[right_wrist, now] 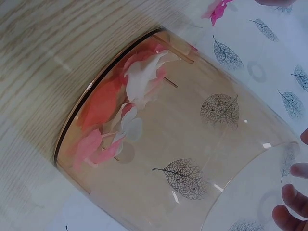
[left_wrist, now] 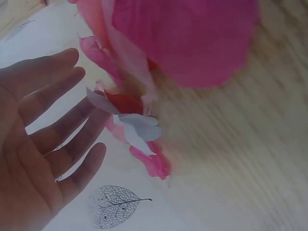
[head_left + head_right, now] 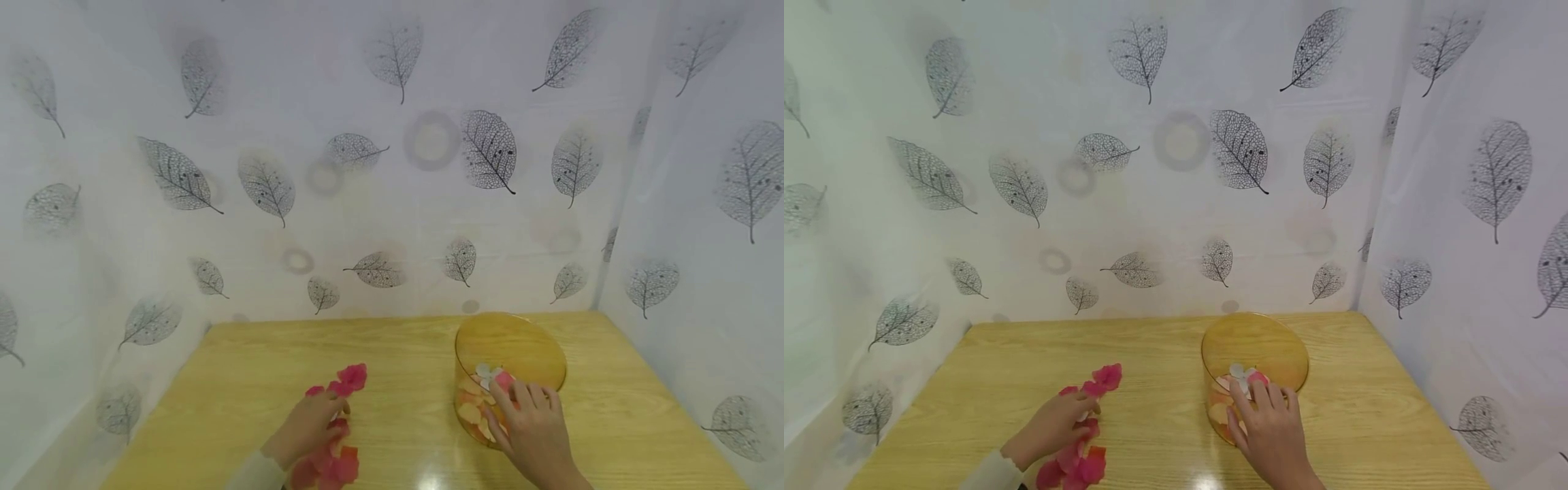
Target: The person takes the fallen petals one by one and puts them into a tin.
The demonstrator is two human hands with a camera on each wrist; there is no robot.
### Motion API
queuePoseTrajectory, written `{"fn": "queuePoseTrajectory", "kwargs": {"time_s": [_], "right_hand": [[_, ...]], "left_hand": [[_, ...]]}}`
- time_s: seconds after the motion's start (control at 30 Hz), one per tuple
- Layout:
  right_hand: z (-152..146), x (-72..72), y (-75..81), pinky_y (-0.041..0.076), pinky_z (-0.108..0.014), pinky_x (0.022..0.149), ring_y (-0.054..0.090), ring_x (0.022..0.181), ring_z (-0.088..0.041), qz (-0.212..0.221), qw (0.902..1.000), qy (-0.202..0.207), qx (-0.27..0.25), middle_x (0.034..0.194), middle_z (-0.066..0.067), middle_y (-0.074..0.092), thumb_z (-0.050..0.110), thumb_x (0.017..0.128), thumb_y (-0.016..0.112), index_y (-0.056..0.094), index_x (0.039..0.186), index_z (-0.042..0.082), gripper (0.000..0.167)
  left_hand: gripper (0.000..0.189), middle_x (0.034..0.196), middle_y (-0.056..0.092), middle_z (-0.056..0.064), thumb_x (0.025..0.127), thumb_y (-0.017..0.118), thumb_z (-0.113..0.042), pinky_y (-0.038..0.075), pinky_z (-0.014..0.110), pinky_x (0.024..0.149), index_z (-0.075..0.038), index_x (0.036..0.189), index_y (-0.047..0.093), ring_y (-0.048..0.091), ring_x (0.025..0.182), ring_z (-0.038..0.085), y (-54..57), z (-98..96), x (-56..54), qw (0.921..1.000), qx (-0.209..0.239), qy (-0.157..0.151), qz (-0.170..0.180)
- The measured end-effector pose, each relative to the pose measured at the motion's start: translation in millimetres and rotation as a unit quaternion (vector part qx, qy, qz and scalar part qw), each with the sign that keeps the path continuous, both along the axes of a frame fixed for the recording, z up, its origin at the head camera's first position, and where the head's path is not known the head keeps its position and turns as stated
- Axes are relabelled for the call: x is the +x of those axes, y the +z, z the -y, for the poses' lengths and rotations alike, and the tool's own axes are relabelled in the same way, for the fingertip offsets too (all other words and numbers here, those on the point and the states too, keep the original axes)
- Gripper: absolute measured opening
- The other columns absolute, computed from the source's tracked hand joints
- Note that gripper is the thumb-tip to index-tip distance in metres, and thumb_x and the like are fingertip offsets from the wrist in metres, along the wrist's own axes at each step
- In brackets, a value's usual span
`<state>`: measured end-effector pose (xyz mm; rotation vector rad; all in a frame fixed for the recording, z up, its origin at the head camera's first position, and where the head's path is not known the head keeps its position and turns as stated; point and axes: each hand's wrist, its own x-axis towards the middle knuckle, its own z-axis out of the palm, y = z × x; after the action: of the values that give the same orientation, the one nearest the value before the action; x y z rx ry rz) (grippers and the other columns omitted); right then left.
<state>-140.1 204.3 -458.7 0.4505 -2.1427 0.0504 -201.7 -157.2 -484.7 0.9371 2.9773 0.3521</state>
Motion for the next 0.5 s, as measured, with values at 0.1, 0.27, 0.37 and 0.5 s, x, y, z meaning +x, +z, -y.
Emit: {"fn": "queuePoseTrajectory", "kwargs": {"time_s": [0.1,0.27,0.37,0.5], "right_hand": [[0.2,-0.1,0.0,0.039,-0.044,0.069,0.046,0.067,-0.023,-0.002,1.0,0.001,0.0,0.073,-0.004,0.048,0.049,0.099,0.022,0.066,0.097,0.011,0.058],[-0.3,0.1,0.0,0.039,-0.044,0.069,0.045,0.067,-0.023,-0.002,1.0,0.002,0.0,0.073,-0.004,0.047,0.049,0.099,0.022,0.066,0.096,0.011,0.058],[-0.4,0.4,0.2,0.039,-0.044,0.069,0.045,0.067,-0.023,0.001,1.0,0.001,0.001,0.073,-0.004,0.047,0.049,0.099,0.022,0.066,0.096,0.012,0.058],[-0.8,0.4,-0.2,0.039,-0.044,0.07,0.046,0.068,-0.023,0.003,1.0,0.002,0.002,0.074,-0.005,0.049,0.048,0.098,0.024,0.066,0.098,0.011,0.056]], "left_hand": [[0.014,0.083,0.061,-0.009,0.079,0.074,-0.024,0.048,0.023,0.064,-0.019,0.089,0.066,0.053,0.071,0.003,-6.2,2.2,-0.4,1.0,0.004,0.003,0.007],[0.014,0.082,0.059,-0.011,0.078,0.074,-0.022,0.05,0.024,0.067,-0.021,0.089,0.066,0.055,0.073,0.004,-9.9,3.1,-1.3,0.999,0.007,0.016,0.042],[0.012,0.082,0.06,-0.011,0.079,0.073,-0.018,0.05,0.026,0.068,-0.021,0.089,0.067,0.056,0.074,0.005,-7.7,2.8,-0.8,0.9983,0.015,0.021,0.052],[0.009,0.082,0.061,-0.009,0.081,0.07,-0.013,0.05,0.026,0.068,-0.018,0.088,0.068,0.056,0.074,0.006,-5.0,2.6,0.7,0.9985,0.03,0.02,0.042]]}}
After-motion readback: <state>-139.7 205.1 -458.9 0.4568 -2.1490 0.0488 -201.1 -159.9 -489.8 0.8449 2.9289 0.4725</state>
